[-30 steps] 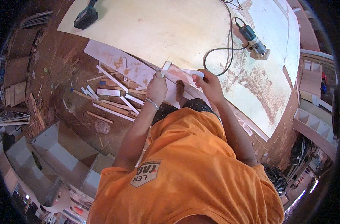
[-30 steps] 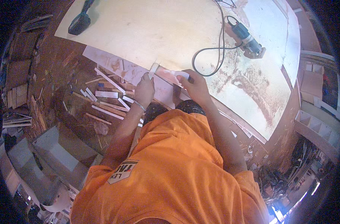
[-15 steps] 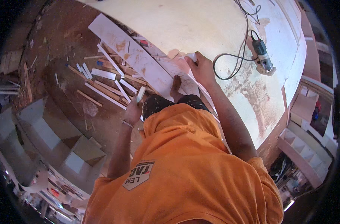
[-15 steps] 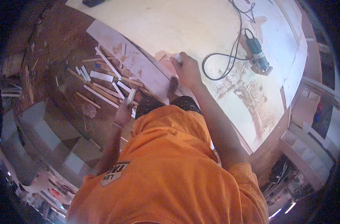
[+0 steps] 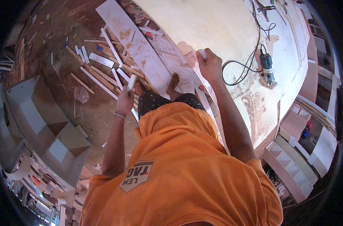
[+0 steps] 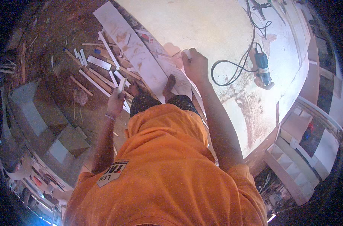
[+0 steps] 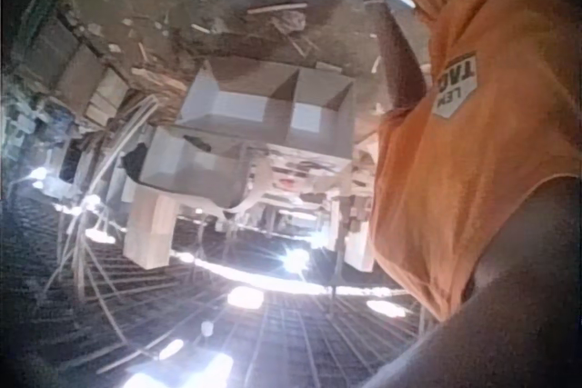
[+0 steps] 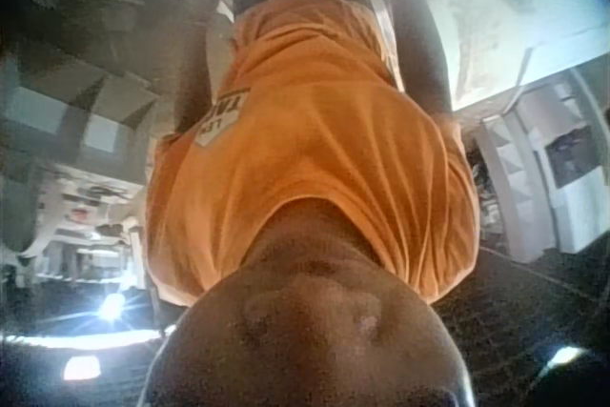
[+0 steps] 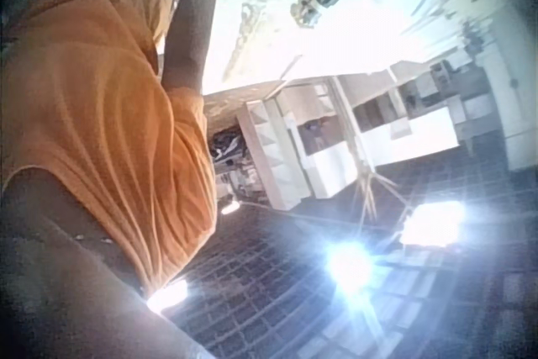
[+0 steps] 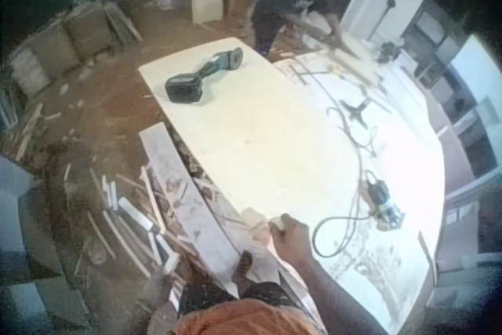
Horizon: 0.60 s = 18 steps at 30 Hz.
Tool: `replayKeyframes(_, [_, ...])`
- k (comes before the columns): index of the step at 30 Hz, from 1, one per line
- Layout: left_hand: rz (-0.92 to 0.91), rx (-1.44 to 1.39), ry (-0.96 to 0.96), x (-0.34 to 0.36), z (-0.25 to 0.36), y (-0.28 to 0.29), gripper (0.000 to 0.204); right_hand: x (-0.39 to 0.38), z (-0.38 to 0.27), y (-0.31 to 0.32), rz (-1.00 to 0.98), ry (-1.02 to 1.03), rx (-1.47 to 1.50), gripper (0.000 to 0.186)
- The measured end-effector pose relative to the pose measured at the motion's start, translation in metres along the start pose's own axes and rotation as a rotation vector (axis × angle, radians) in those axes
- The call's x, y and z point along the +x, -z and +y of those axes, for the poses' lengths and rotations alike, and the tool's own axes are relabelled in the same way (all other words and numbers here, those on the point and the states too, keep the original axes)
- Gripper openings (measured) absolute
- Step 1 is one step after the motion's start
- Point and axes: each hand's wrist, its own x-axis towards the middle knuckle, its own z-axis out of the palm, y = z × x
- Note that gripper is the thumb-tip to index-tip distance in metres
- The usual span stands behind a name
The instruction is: The person applies adhesive to a small wooden block and then trims a piece of laminate or thin wood using a small saw and pliers.
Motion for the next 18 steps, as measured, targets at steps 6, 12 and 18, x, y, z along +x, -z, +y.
replayKeyframes(6, [0.008, -0.091, 0.037, 0.006, 0.015, 0.012, 0.040, 0.006, 0.001, 0.000, -0.013, -0.003, -0.018, 0.028])
replayKeyframes(12, [-0.048, -0.139, -0.233, 0.046, 0.161, 0.024, 0.046, 0.017, 0.012, 0.005, -0.062, 0.053, -0.060, 0.029])
replayKeyframes(18, [-0.155, 0.054, -0.664, 0.116, 0.253, -0.014, 0.044, 0.015, 0.001, 0.014, -0.162, 0.015, 0.044, 0.026])
